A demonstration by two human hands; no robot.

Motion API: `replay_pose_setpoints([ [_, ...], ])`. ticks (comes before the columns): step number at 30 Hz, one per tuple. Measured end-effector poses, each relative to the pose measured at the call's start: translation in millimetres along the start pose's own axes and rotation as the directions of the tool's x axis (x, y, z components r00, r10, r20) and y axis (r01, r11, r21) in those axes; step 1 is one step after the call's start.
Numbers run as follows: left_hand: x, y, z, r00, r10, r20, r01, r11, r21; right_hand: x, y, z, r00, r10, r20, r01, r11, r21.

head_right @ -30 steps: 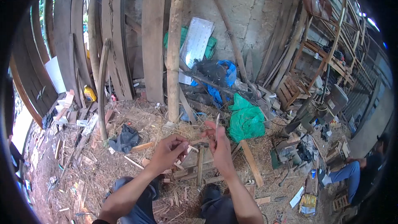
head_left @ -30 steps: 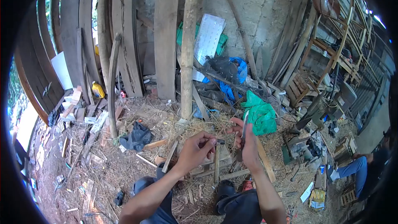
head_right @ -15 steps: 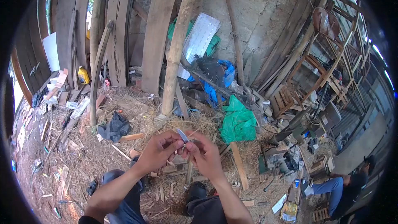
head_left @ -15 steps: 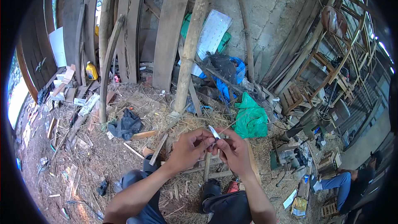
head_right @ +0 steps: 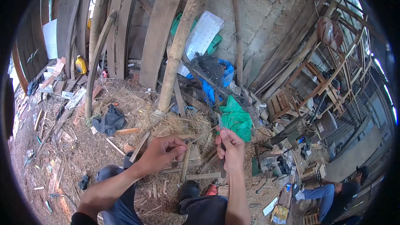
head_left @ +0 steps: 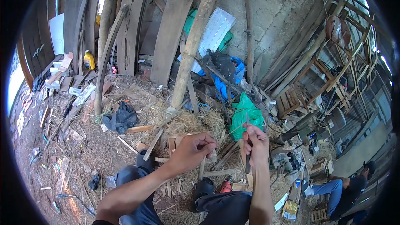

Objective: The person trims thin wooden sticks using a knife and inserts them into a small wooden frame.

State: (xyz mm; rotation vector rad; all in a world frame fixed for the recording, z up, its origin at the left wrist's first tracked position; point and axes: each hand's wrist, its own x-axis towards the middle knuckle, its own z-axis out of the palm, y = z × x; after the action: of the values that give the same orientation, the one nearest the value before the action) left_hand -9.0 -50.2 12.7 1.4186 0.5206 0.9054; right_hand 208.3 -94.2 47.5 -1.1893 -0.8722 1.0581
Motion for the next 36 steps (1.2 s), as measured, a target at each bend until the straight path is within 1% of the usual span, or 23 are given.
replay_pose_setpoints([
  [2, 1, 1, -2, 0.999, -0.04, -0.025, 0.04, 0.999, 0.009, -3, 5, 5, 0.996, -0.094, 0.005, 0.094, 0.996, -0.011],
  [3, 1, 1, -2, 0.999, -0.038, -0.029, 0.039, 0.999, 0.009, -6, 9, 15, 0.995, -0.094, 0.045, 0.098, 0.992, -0.077],
  [4, 2, 0, 0, 0.998, -0.004, -0.057, 0.005, 1.0, 0.009, -9, 11, 20, 0.994, -0.095, 0.048, 0.098, 0.992, -0.078],
  [5, 3, 0, 1, 0.996, 0.031, -0.083, -0.03, 1.0, 0.008, -13, 11, 24, 0.992, -0.046, 0.115, 0.05, 0.998, -0.032],
  [6, 3, 3, 2, 0.996, 0.033, -0.084, -0.032, 0.999, 0.006, -15, 11, 27, 0.983, 0.001, 0.183, -0.002, 1.0, 0.009],
  [7, 2, 7, 2, 0.997, 0.027, -0.078, -0.024, 0.999, 0.047, -19, 9, 32, 0.978, 0.013, 0.21, -0.013, 1.0, -0.001],
  [8, 1, 10, 3, 0.997, 0.022, -0.073, -0.015, 0.996, 0.088, -18, 13, 33, 0.977, 0.014, 0.211, -0.013, 1.0, -0.003],
  [10, 2, 5, 4, 0.997, 0.029, -0.071, -0.023, 0.997, 0.077, -15, 23, 35, 0.966, -0.011, 0.258, 0.04, 0.993, -0.107],
  [11, 2, 3, 4, 0.997, 0.037, -0.068, -0.032, 0.997, 0.068, -15, 24, 38, 0.973, 0.002, 0.23, 0.016, 0.997, -0.079],
  [15, 1, 4, 5, 0.996, 0.061, -0.063, -0.057, 0.997, 0.061, -16, 20, 39, 0.97, -0.015, 0.241, 0.039, 0.995, -0.094],
  [18, -2, 5, 6, 0.998, 0.052, -0.045, -0.049, 0.997, 0.067, -16, 18, 37, 0.967, 0.024, 0.252, 0.007, 0.993, -0.12],
  [20, -1, 3, 7, 1.0, 0.018, -0.02, -0.016, 0.997, 0.081, -13, 17, 32, 0.965, 0.08, 0.249, -0.047, 0.99, -0.135],
  [21, -1, 2, 9, 1.0, 0.016, -0.02, -0.014, 0.997, 0.08, -13, 16, 32, 0.965, 0.082, 0.249, -0.049, 0.99, -0.136],
  [23, 1, -1, 11, 0.999, -0.011, -0.037, 0.015, 0.995, 0.104, -11, 13, 30, 0.97, 0.158, 0.186, -0.124, 0.976, -0.181],
  [26, 2, -4, 13, 0.998, -0.028, -0.05, 0.032, 0.995, 0.092, -9, 14, 27, 0.965, 0.178, 0.193, -0.149, 0.976, -0.159],
  [30, 4, -2, 14, 0.996, -0.06, -0.064, 0.068, 0.989, 0.134, -5, 13, 26, 0.97, 0.177, 0.165, -0.147, 0.972, -0.182],
  [33, 5, -12, 14, 0.996, -0.045, -0.072, 0.052, 0.994, 0.097, -6, 12, 25, 0.971, 0.194, 0.14, -0.159, 0.96, -0.229],
  [35, 4, -9, 13, 0.994, -0.07, -0.08, 0.081, 0.987, 0.14, 0, 20, 17, 0.984, 0.13, 0.125, -0.101, 0.97, -0.22],
  [36, 2, -8, 10, 0.994, -0.068, -0.081, 0.079, 0.987, 0.142, 5, 18, 6, 0.984, 0.129, 0.127, -0.099, 0.971, -0.218],
])
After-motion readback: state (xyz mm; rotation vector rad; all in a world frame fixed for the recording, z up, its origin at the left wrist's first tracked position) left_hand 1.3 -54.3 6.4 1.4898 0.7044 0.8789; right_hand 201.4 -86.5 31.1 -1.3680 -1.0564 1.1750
